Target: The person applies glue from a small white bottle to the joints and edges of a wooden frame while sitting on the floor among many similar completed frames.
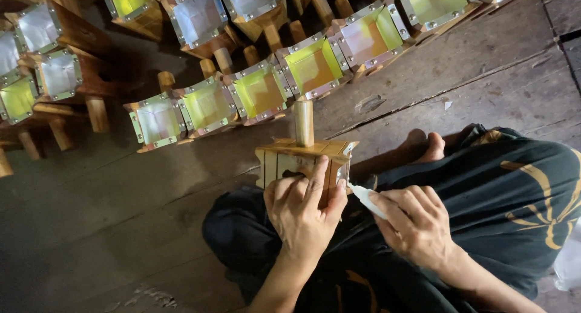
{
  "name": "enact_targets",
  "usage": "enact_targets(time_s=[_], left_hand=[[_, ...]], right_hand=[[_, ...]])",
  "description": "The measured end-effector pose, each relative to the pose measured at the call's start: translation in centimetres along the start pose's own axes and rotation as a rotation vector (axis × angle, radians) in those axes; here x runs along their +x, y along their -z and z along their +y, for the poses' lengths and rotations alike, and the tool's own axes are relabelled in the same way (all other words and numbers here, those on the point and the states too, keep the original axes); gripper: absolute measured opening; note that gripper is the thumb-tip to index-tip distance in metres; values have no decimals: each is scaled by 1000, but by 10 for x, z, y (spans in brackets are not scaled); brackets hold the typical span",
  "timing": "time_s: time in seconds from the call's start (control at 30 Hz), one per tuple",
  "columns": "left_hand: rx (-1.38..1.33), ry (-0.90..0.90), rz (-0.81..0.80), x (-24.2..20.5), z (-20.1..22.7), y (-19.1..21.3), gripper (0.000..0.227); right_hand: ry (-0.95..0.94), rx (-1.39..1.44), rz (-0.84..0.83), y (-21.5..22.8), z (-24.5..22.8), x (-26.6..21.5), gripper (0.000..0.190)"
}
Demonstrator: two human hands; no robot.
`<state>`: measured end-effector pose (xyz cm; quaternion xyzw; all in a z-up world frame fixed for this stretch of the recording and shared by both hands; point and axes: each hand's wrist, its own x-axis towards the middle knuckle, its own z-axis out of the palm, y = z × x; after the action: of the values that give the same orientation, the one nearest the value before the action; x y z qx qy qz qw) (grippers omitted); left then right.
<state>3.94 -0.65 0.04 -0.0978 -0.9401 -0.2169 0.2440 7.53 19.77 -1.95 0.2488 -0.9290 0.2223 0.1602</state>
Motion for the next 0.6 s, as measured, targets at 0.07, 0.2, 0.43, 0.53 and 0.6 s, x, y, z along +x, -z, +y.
enact_targets(time_s=[0.07,0.2,0.43,0.53,0.6], left_hand=[[9,-1,6,0,1,1,40],[18,-4,16,1,1,2,39],[28,-4,-5,-1,1,2,41],[36,-4,1,0,1,2,40],[38,-2,8,1,1,1,38]], right_hand=[[25,2,2,-2,-3,1,19],[53,-42,17,-4,-5,2,17],[100,-59,26,-8,-4,3,21],[116,-54,23,-9,-6,4,19],[125,-42,21,-9,-6,5,18]])
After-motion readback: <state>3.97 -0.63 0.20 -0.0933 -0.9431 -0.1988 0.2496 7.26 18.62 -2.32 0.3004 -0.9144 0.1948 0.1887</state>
